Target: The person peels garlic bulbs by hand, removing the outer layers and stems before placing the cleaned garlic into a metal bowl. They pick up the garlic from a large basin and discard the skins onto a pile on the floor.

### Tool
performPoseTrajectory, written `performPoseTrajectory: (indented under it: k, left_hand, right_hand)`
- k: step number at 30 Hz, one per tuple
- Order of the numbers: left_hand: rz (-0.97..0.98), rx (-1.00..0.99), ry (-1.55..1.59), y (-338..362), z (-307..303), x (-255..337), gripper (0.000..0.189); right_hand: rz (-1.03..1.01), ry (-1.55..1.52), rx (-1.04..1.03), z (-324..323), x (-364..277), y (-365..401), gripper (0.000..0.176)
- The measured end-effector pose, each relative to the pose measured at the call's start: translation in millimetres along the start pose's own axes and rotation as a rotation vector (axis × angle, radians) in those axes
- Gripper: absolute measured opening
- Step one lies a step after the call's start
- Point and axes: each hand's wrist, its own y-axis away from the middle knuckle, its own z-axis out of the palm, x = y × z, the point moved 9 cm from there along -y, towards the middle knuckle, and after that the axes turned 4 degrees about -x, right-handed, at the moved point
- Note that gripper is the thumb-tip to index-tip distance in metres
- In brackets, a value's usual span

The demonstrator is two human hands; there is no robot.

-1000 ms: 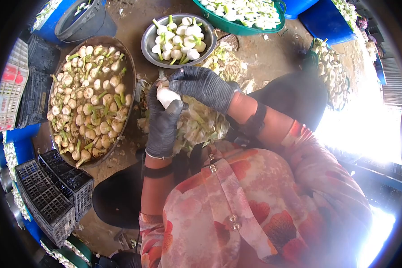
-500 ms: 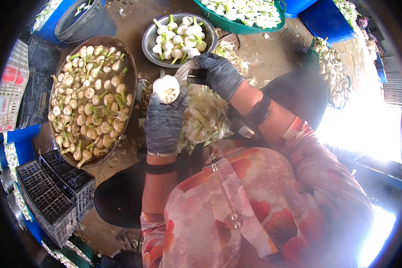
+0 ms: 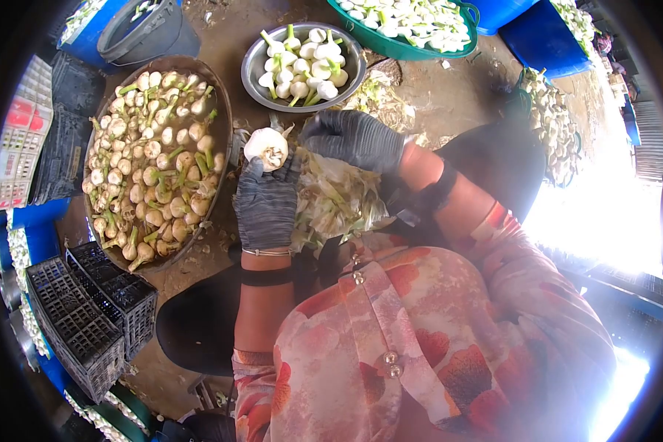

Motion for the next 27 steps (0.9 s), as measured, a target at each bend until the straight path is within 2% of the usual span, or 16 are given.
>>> performPoseTrajectory:
  k: [1, 3, 6, 8, 9, 11, 13, 15, 16, 17, 19, 20, 21, 23, 27]
  left_hand:
    - [0.139, -0.005, -0.384, 3, 6, 15, 0.032]
    - [0.295, -0.029, -0.771, 10, 28, 32, 0.034]
    - [0.320, -0.071, -0.900, 16, 48, 40, 0.036]
    - [0.302, -0.070, -1.137, 13, 43, 37, 0.036]
    - [0.260, -0.030, -1.158, 13, 39, 39, 0.034]
    - [0.173, 0.055, -1.201, 14, 30, 45, 0.032]
    - [-0.015, 0.019, -0.269, -2, -18, -5, 0.037]
    - [-0.088, 0.018, 0.179, -7, -25, -20, 0.044]
    - [-0.075, 0.037, 0.159, -5, -18, -10, 0.045]
    - [-0.056, 0.024, 0.118, -4, -12, -5, 0.047]
    - [-0.013, -0.032, 0.015, -3, 0, 3, 0.051]
    - [-0.010, -0.065, 0.071, -1, 6, 3, 0.052]
    - [-0.009, -0.099, 0.127, 0, 12, 4, 0.054]
    - [-0.042, -0.142, 0.475, 3, 22, 3, 0.055]
    - [-0.090, -0.144, 0.135, -2, 12, -11, 0.056]
  right_hand:
    - [0.018, -0.222, 0.118, -1, 11, -2, 0.026]
    - [-0.032, -0.236, 0.189, -6, 4, -3, 0.025]
    - [-0.090, -0.343, 0.197, -3, 0, -4, 0.022]
    - [-0.164, -0.364, 0.223, 1, -1, -2, 0.020]
    - [-0.193, -0.389, 0.227, 3, -6, 2, 0.019]
    - [-0.210, -0.143, 0.013, 15, -22, 6, 0.020]
    - [-0.187, 0.019, -0.143, 22, -33, 17, 0.024]
    - [-0.168, 0.141, -0.131, 20, -19, 16, 0.024]
    - [-0.157, 0.202, -0.122, 21, -7, 13, 0.023]
    - [-0.215, 0.354, -0.022, 20, 8, 6, 0.027]
    - [0.083, 0.044, -0.015, 8, -1, 6, 0.026]
    - [0.234, -0.114, -0.011, 7, 1, 9, 0.026]
    - [0.055, -0.235, 0.082, 6, 2, 5, 0.028]
    - [0.007, -0.157, 0.166, 5, 6, 5, 0.030]
    - [0.044, -0.074, 0.280, 5, -3, 7, 0.034]
